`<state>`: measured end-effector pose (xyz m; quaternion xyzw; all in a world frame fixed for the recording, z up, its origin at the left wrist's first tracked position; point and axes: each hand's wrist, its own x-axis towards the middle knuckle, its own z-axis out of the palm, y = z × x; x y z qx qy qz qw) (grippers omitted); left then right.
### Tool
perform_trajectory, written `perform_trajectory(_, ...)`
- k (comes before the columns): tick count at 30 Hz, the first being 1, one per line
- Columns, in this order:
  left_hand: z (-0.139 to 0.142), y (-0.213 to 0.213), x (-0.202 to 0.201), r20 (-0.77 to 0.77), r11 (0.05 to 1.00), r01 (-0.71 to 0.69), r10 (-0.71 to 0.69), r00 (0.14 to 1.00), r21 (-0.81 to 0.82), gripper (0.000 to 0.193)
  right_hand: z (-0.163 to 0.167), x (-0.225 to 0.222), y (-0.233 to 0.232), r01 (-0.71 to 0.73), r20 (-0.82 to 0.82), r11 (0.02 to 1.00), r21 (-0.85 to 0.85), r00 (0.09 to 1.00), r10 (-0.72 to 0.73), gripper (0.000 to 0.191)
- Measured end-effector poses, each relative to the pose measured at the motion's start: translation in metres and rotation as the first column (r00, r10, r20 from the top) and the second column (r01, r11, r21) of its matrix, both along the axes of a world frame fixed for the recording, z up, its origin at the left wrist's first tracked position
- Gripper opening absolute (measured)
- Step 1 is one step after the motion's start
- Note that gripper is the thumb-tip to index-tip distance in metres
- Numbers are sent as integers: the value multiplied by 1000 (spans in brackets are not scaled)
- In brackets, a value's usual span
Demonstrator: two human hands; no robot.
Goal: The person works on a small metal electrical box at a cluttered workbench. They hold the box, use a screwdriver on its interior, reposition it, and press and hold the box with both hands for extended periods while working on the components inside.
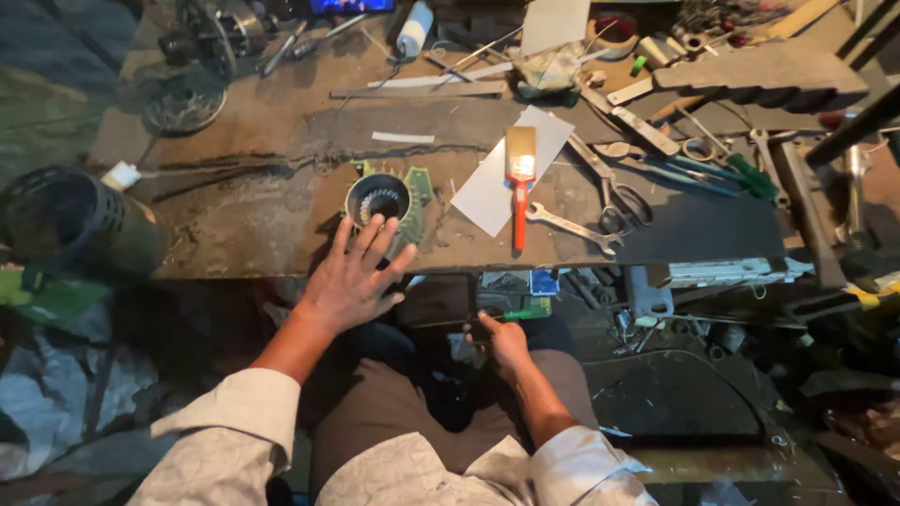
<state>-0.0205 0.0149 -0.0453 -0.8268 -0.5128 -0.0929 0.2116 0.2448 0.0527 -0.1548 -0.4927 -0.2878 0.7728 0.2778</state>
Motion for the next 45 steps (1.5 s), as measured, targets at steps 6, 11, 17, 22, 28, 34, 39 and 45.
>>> perform_trajectory(6, 4, 4, 0, 322, 992, -121, 108, 941, 22, 82, -6, -5, 1, -52, 53, 997, 57, 997, 49, 34)
perform_trajectory(11, 19, 37, -29, 727, 903, -429, 277, 628, 26, 54, -7, -3, 1, 2, 55, 1000, 5, 998, -2, 30)
perform_trajectory(17, 34, 87, -41, 802, 807, -518, 496, 334, -284, 31, -10, -10, 0, -1, 33, 1000, -20, 999, 2, 30)
perform_trajectory(22, 27, 100, -18, 792, 825, -503, 478, 379, -257, 32, -12, -15, 2, -9, 9, 998, -62, 1000, 9, 29)
perform_trajectory(28, 13, 96, -19, 785, 820, -502, 492, 375, -274, 41, -25, -13, 8, 3, -8, 996, -86, 1000, -4, 27)
perform_trajectory(34, -3, 101, -27, 776, 860, -407, 474, 415, -308, 52, -40, -19, 13, 56, 34, 995, -86, 998, -53, 23)
perform_trajectory(39, -9, 106, -31, 762, 856, -402, 490, 423, -327, 55, -46, -17, 16, 100, 63, 988, -121, 994, -93, 22)
perform_trajectory(45, -3, 104, -28, 717, 798, -421, 586, 378, -430, 52, -47, -15, 15, 92, 16, 989, -115, 996, -91, 23)
